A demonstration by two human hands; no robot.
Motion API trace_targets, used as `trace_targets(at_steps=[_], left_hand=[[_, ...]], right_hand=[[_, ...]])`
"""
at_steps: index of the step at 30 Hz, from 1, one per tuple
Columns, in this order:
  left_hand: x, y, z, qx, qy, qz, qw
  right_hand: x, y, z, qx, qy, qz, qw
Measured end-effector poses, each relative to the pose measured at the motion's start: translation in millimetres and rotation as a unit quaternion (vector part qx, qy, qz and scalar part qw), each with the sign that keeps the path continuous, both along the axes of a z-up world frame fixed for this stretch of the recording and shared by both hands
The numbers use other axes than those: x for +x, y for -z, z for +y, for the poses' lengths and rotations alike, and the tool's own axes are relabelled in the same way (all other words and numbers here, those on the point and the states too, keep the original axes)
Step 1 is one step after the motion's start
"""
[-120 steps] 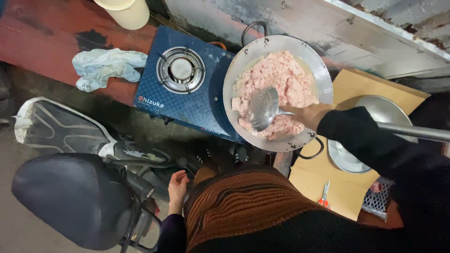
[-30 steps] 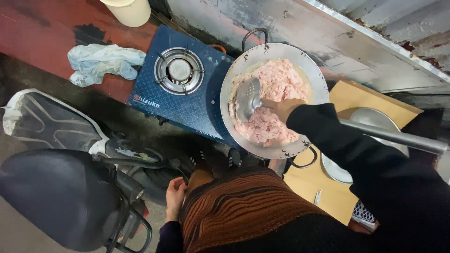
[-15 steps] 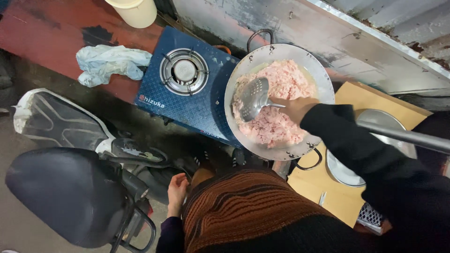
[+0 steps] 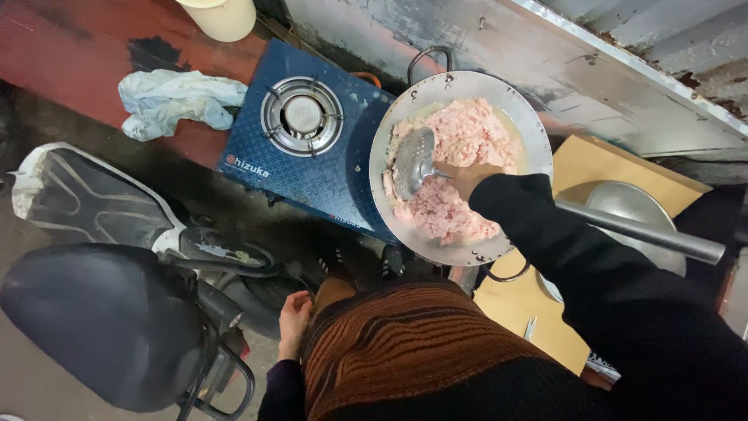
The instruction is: The person stirs a large quantity of pink ground meat in a wok placed on a portable gas stove using a metal slotted spoon. The person continuously breaks up and mixes the meat as it cooks, occasionally pausing to rest the spoon on the wok's edge.
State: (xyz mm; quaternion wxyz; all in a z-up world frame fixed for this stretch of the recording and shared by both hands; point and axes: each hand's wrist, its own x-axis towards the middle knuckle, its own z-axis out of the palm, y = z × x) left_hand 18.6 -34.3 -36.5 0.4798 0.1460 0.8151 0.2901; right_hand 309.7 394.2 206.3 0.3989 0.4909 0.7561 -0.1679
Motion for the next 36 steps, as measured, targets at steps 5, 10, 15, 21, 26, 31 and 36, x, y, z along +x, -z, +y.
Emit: trace_targets(at_steps=[5, 10, 15, 21, 26, 31, 36], left_hand=[[0.5, -11.4, 9.8, 0.011, -0.016, -0.003, 1.000], [1.5, -13.8, -2.6, -0.002, 0.004, 0.006, 1.000], [4.5, -10.8, -14.5, -0.021, 0.006, 0.014, 1.000], [5.7, -8.2, -14.7, -0.008, 0.007, 0.019, 1.000], [3.9, -13.9, -6.9, -0.041, 0.017, 0.010, 0.999], [3.6, -21.1, -7.3, -0.022, -0.009, 0.004, 1.000], [3.4, -13.7, -22.0, -0.040, -0.009, 0.004, 0.999]], right_hand=[[9.8, -11.7, -6.7, -0.004, 0.034, 0.003, 0.999], [6.1, -68.7, -18.8, -0.001, 0.009, 0.010, 1.000], [-8.2, -65.4, -25.2, 0.008, -0.022, 0.018, 1.000], [-13.3, -30.5, -25.4, 0.023, -0.016, -0.003, 1.000], [-5.6, -33.8, -29.1, 0.025, -0.008, 0.001, 1.000], [7.3, -48.9, -27.1, 0.005, 0.045, 0.035, 0.998], [29.7, -97.1, -26.0, 0.044, 0.064, 0.016, 0.997]])
